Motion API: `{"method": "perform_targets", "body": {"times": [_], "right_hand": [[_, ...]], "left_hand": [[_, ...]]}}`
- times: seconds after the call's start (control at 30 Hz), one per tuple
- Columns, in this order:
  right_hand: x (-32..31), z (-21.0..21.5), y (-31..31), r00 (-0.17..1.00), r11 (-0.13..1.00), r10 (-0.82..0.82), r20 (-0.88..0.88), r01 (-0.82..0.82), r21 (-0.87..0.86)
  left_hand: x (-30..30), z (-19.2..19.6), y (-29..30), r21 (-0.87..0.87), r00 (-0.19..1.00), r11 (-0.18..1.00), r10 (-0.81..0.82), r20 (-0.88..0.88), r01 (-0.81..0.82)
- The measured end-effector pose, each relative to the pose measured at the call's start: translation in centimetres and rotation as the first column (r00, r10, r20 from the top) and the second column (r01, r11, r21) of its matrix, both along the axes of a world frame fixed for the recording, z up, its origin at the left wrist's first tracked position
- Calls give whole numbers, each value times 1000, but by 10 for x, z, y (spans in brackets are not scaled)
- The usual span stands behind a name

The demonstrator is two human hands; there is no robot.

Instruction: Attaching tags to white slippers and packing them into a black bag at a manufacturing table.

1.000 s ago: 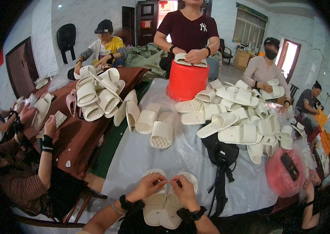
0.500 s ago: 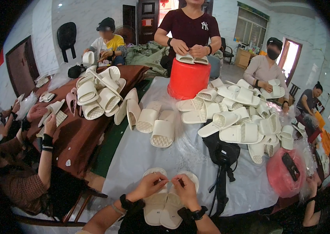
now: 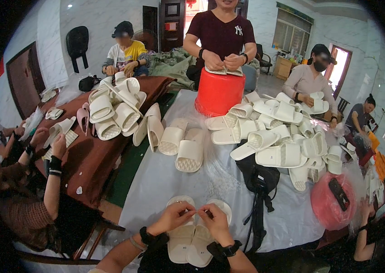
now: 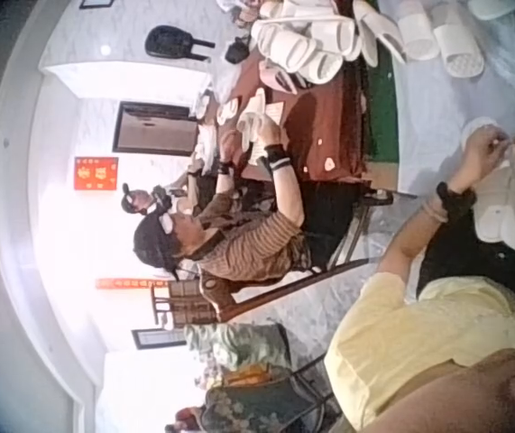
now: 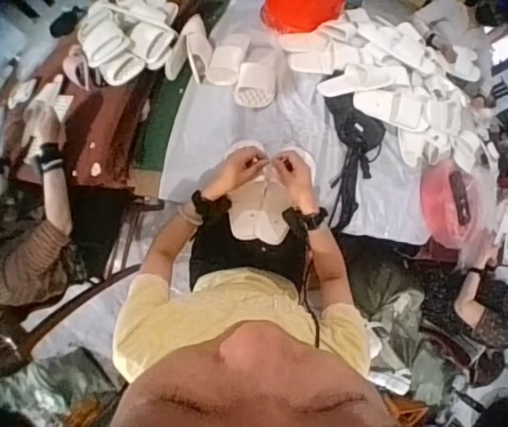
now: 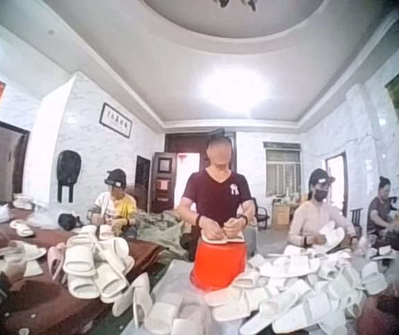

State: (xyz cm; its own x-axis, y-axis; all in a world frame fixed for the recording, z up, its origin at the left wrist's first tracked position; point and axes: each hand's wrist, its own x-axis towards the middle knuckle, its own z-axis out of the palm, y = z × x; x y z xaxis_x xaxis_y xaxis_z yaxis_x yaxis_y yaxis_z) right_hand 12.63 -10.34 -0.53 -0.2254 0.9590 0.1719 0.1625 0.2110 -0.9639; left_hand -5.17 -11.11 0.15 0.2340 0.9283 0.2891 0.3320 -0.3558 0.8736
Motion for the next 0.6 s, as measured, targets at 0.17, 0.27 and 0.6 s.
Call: {"method": "perform_targets", "body": {"times": [0.17, 0.27, 0.6], "right_hand": [[0, 1, 0, 1000, 997, -1, -22, -1, -83], [2, -3, 1, 1000, 996, 16, 1, -16, -90], [-2, 7, -1, 993, 992, 114, -10, -113, 52]], "left_hand": [[0, -7, 1, 13, 1000, 1000, 2, 4, -2], [-1, -2, 1, -5, 1000, 1000, -9, 8, 9], [-1, -7, -1, -95, 995, 995, 48, 90, -39]]}}
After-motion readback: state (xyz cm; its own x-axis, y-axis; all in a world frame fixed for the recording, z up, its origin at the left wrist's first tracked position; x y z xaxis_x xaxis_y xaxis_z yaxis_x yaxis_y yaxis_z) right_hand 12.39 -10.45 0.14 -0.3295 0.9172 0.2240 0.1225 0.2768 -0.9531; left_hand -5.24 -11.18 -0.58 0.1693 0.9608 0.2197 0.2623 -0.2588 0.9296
